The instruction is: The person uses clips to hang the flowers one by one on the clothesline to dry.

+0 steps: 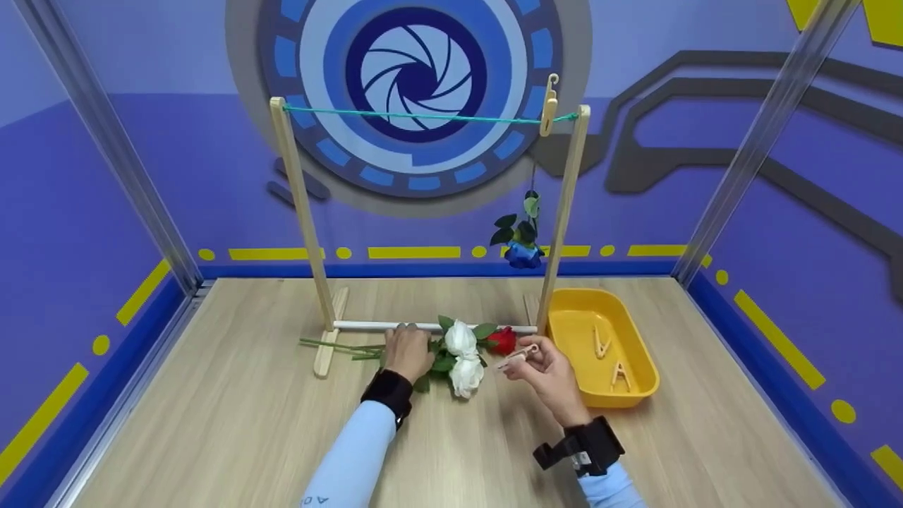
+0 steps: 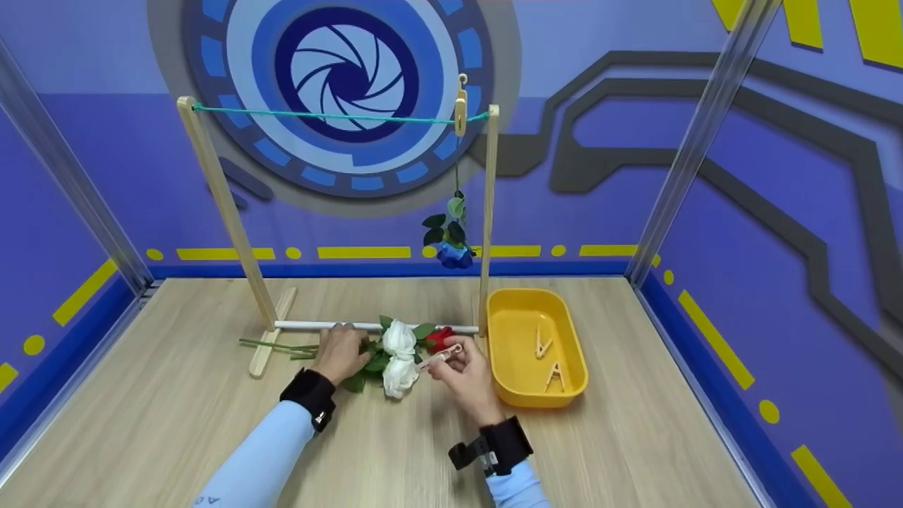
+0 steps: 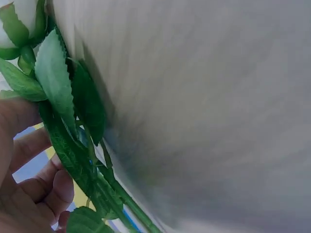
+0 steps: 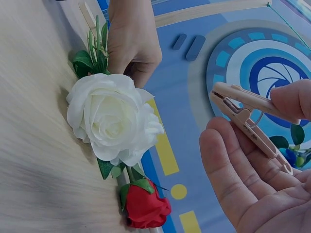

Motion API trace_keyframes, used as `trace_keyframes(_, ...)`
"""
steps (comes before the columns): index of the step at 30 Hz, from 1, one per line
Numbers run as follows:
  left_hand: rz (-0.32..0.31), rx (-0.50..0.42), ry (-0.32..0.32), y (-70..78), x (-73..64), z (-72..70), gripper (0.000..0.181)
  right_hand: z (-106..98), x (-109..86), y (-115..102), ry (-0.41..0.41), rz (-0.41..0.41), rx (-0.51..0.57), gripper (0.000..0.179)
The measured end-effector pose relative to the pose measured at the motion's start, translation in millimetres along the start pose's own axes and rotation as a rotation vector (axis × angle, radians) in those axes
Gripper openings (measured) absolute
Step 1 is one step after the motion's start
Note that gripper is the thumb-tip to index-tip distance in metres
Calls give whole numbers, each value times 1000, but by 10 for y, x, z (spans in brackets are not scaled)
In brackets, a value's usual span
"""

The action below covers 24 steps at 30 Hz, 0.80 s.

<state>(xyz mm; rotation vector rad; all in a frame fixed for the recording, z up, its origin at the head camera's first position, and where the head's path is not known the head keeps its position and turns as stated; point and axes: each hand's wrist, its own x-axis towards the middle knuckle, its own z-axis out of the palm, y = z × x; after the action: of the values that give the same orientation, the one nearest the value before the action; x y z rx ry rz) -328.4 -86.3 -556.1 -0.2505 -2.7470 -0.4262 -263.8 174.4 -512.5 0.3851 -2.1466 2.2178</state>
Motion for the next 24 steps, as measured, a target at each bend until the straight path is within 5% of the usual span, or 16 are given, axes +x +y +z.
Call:
trace_keyframes(7,33,-13,8,29,-14,38,15,-10,3,-1,-14,6,7,40)
trace_keyframes(15,166,-48,226,84,-36,-9,26,-1,7,16,-18,-32,20,36)
trace_keyframes(24,262,-101,357,125,-16,-85,24,3,3,34,-21,-42,0,33)
